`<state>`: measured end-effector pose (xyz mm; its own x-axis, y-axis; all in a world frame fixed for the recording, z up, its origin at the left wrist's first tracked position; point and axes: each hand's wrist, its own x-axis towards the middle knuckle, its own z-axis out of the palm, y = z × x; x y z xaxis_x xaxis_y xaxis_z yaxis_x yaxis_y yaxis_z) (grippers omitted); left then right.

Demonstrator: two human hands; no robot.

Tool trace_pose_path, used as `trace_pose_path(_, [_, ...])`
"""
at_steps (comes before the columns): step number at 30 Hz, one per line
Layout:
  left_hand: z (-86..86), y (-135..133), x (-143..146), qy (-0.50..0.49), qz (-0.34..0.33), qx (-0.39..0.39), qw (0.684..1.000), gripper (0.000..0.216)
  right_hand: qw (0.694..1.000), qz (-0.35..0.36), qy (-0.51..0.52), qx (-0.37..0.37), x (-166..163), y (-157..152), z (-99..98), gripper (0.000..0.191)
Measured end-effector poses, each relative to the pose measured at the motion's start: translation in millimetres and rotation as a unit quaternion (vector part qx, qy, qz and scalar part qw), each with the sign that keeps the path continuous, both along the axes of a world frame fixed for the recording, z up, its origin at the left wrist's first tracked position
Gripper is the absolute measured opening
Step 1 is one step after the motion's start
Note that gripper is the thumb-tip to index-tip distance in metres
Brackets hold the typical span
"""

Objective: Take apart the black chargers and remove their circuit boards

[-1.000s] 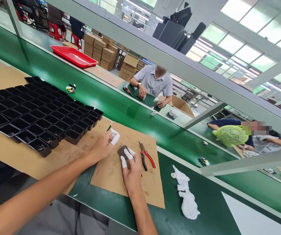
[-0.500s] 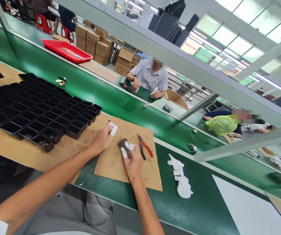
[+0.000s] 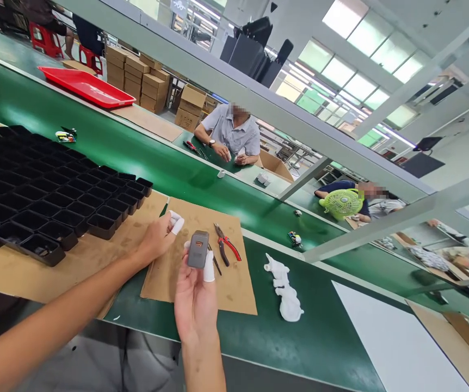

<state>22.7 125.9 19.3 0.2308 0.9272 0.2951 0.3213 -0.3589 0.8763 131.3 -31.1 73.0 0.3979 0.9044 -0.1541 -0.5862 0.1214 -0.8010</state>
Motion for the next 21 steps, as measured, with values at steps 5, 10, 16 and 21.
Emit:
trace_pose_path(5, [0.4, 1.1, 0.9, -0.015, -0.003, 0.020, 1.000, 0.014, 1.000, -0.002, 0.005, -0.001, -5.0, 3.4, 3.3, 0.036])
trace_pose_path(10, [3.6, -2.3, -4.4, -0.041, -0.049, 0.071, 0.995, 0.026, 0.986, -0.030, -0.165, -0.004, 15.4, 20.5, -6.0, 0.048])
trace_pose_path(16, [2.9, -16.1, 2.9, -0.008, -0.175, 0.124, 0.977, 0.071, 0.957, -0.054, -0.283, -0.018, 52.4, 45.9, -24.0, 0.069])
trace_pose_path(21, [-5.2, -22.0, 13.7, 0.037, -0.198, 0.072, 0.977, 0.046, 0.927, 0.005, -0.376, -0.009, 64.8, 51.2, -32.7, 0.049])
